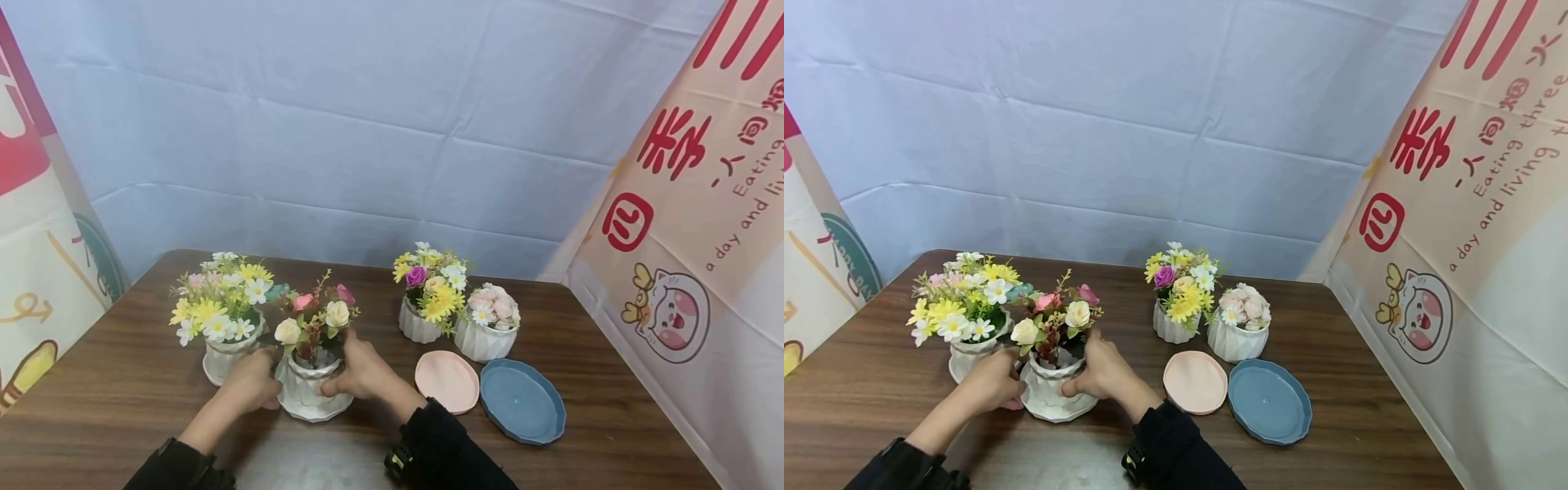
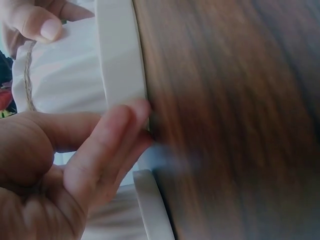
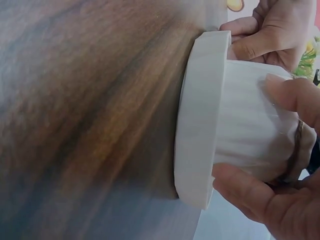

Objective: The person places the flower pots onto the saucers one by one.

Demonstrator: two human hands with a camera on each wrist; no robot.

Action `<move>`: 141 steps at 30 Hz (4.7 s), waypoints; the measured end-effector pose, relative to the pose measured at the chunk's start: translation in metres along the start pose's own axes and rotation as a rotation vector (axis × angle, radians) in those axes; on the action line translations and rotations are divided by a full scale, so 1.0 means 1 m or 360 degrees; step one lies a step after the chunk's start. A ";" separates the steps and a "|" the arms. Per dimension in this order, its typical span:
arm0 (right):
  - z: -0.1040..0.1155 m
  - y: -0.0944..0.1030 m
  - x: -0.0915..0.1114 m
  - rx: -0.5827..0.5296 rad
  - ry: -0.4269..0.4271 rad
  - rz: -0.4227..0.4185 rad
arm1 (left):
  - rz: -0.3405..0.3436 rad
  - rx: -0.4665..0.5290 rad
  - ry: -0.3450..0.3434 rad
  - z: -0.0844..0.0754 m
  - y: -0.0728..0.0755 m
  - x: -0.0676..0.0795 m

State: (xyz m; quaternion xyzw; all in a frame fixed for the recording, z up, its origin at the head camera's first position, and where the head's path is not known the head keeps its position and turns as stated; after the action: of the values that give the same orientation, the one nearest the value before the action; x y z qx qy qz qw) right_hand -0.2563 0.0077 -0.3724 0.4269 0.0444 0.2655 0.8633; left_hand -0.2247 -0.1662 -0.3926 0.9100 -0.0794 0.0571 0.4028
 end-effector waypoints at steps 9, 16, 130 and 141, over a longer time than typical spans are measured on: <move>-0.007 0.009 -0.010 -0.0116 0.0026 0.0003 | -0.0067 0.0064 0.0059 -0.004 -0.002 -0.010; -0.016 0.015 -0.023 -0.0226 0.0002 -0.0051 | -0.0139 -0.0196 0.0052 -0.009 -0.001 -0.026; -0.024 0.026 0.001 0.0773 -0.0032 0.0174 | 0.0059 -0.0800 -0.0629 -0.049 -0.009 0.000; -0.033 0.038 0.008 0.0761 -0.0020 0.0135 | 0.0070 -0.0721 -0.0644 -0.058 -0.022 -0.001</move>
State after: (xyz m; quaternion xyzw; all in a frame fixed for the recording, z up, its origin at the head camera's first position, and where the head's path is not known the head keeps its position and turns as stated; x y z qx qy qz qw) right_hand -0.2750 0.0543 -0.3635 0.6223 0.0825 0.2807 0.7260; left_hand -0.2238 -0.1083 -0.3700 0.7879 -0.1885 -0.1359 0.5703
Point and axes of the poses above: each hand's wrist, its own x-axis away from the middle knuckle, its own y-axis out of the back of the hand, z = x × y, the point moved 4 cm from there along -x, towards the middle knuckle, and after that the axes turned 7 degrees about z, right-handed, at the moved point
